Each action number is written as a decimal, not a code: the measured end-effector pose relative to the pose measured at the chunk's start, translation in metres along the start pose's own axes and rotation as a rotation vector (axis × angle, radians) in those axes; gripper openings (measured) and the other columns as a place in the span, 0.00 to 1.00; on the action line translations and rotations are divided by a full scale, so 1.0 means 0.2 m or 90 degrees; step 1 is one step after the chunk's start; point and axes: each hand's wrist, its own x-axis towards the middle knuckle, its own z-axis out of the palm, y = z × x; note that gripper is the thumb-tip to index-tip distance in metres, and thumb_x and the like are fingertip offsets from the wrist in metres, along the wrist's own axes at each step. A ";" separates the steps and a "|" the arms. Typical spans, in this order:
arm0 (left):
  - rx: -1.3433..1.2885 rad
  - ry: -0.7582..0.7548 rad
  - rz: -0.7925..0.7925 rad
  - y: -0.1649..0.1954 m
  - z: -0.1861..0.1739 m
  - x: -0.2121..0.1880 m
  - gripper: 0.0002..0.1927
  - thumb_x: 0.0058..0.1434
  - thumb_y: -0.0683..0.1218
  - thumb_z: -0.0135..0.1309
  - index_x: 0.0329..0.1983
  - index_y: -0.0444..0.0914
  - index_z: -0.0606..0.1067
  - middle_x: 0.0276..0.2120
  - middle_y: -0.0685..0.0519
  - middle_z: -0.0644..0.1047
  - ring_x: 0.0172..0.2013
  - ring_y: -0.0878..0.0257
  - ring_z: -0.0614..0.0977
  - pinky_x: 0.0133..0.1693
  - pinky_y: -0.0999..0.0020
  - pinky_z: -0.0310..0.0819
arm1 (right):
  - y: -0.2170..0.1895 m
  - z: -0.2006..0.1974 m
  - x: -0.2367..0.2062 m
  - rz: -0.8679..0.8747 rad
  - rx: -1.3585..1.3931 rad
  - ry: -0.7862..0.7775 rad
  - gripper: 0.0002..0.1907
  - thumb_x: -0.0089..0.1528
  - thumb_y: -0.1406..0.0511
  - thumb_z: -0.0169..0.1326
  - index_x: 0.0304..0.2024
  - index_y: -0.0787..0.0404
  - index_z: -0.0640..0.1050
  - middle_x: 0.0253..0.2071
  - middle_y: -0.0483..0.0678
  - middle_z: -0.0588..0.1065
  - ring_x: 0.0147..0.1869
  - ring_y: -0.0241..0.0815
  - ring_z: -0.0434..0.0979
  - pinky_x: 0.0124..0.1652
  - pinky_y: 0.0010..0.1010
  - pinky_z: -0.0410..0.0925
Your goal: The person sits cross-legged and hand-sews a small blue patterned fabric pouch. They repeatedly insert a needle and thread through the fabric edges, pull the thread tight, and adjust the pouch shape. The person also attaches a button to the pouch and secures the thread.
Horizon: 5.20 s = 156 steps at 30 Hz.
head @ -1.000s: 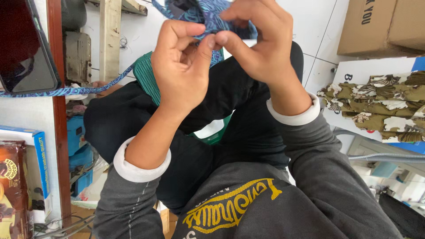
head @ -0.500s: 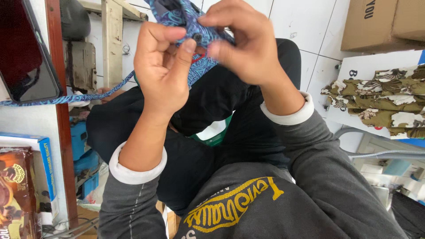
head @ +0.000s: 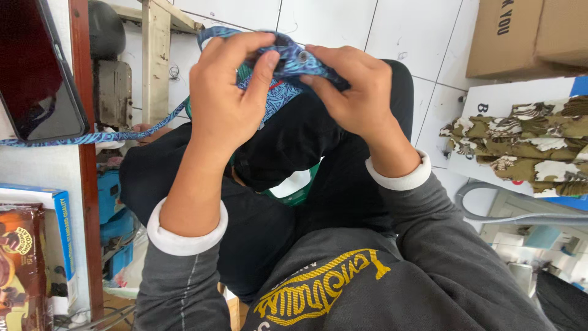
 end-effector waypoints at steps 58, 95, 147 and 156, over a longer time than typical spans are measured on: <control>0.017 -0.175 0.157 0.18 0.17 -0.15 0.32 0.58 0.46 0.70 0.62 0.46 0.67 0.39 0.50 0.78 0.40 0.51 0.79 0.46 0.60 0.73 | -0.03 -0.30 -0.18 0.279 0.302 0.059 0.11 0.74 0.77 0.41 0.52 0.70 0.75 0.39 0.47 0.68 0.32 0.31 0.67 0.33 0.23 0.64; 0.024 -0.184 0.180 0.17 0.20 -0.18 0.45 0.64 0.53 0.68 0.77 0.39 0.57 0.34 0.53 0.74 0.31 0.59 0.74 0.33 0.63 0.71 | -0.06 -0.63 -0.08 0.212 0.304 0.090 0.08 0.70 0.73 0.59 0.48 0.69 0.73 0.37 0.52 0.77 0.32 0.32 0.76 0.31 0.19 0.68; -0.202 -0.136 -0.229 0.13 0.29 -0.82 0.15 0.67 0.41 0.60 0.55 0.31 0.75 0.52 0.43 0.80 0.54 0.50 0.83 0.56 0.61 0.78 | -0.06 -0.07 -0.52 0.032 0.325 -0.506 0.05 0.57 0.72 0.52 0.33 0.65 0.79 0.34 0.51 0.77 0.46 0.63 0.76 0.55 0.51 0.64; -0.030 -0.244 -0.022 0.13 0.21 -0.77 0.16 0.57 0.53 0.63 0.30 0.35 0.78 0.35 0.47 0.79 0.43 0.45 0.80 0.44 0.55 0.75 | -0.10 0.04 -0.60 0.513 0.451 -0.223 0.06 0.64 0.68 0.56 0.43 0.61 0.76 0.41 0.43 0.78 0.43 0.36 0.79 0.43 0.28 0.72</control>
